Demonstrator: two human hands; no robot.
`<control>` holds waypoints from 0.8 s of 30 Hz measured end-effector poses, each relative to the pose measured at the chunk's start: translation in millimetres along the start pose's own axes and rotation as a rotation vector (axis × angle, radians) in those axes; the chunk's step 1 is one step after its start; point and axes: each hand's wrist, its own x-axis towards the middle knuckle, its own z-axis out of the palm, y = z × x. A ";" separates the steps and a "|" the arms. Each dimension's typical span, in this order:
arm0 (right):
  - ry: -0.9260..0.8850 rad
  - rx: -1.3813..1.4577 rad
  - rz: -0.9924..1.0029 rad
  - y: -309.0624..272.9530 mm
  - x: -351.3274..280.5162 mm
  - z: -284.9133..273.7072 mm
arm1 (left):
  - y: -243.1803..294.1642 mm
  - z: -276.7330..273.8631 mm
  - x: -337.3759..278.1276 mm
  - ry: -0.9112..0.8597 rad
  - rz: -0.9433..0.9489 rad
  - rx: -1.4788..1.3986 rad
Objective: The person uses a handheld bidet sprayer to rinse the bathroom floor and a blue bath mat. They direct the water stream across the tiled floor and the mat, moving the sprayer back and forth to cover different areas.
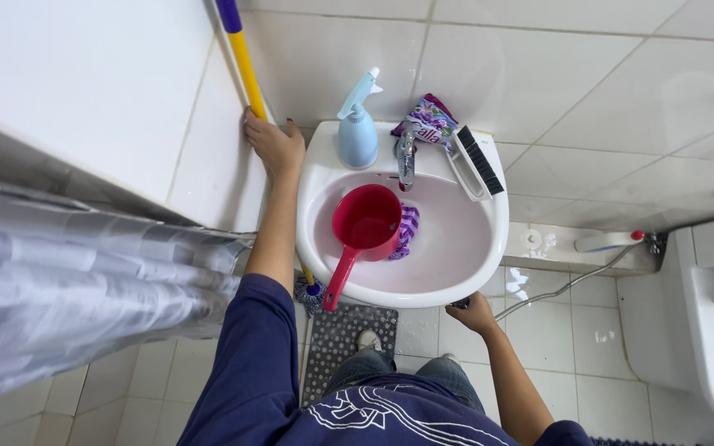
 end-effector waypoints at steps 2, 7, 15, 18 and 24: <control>-0.015 -0.008 0.045 -1.2 -3.2 -0.5 | -2.7 12.2 10.3 0.042 -0.006 0.000; -0.018 -0.012 0.060 0.2 -3.6 -3.0 | -10.6 27.6 26.3 -0.009 -0.194 -0.166; 0.000 0.073 -0.125 33.0 10.4 -2.5 | -10.3 -50.3 -35.9 0.087 -0.020 -0.465; -0.031 0.059 -0.141 25.9 6.7 -7.1 | -15.3 -96.2 -64.2 0.092 -0.049 -0.428; -0.170 -0.007 -0.076 37.4 0.2 -14.1 | -40.2 -178.1 -133.0 0.096 -0.067 -0.536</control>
